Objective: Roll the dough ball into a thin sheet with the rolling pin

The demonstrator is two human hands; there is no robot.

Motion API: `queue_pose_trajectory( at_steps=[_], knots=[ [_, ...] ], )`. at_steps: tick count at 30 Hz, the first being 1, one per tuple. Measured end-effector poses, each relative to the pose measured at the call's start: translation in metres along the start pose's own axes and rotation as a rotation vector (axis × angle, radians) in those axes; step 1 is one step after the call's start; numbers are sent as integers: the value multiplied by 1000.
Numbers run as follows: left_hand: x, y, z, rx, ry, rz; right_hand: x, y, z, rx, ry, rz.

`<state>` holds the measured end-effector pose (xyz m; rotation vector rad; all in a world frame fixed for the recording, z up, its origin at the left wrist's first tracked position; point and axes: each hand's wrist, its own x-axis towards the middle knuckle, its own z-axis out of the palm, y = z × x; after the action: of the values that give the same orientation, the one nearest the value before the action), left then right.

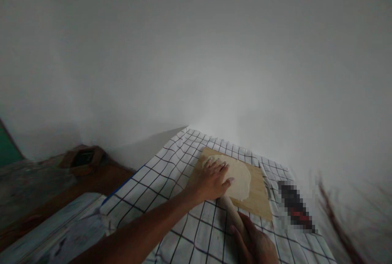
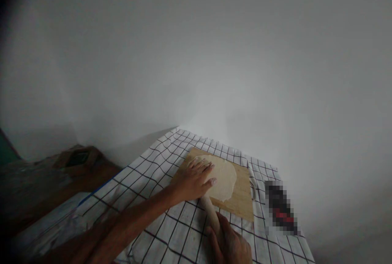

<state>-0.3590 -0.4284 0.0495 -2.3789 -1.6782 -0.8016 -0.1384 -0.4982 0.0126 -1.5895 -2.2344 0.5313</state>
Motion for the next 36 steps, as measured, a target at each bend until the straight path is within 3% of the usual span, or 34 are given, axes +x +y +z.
queue_pose_trajectory(
  at_steps=[3, 6, 11, 16, 20, 27, 36],
  knots=[
    [-15, 1, -7, 32, 5, -3, 0, 5, 4, 29, 10, -50],
    [-14, 12, -10, 57, 15, -13, 1, 17, 10, 91, 114, -88],
    [27, 35, -4, 35, 63, 60, 7, 26, 14, 16, 131, -67],
    [56, 16, 24, 24, -14, 25, 9, 24, 23, -160, 167, 5],
    [39, -3, 30, 10, -1, -42, 5, 19, 20, -141, 116, -8],
    [5, -14, 0, 28, -5, -16, 0, 5, 10, -81, 129, -131],
    [-40, -28, -19, 122, 41, 10, -5, -38, -9, -81, 44, -191]
  ],
)
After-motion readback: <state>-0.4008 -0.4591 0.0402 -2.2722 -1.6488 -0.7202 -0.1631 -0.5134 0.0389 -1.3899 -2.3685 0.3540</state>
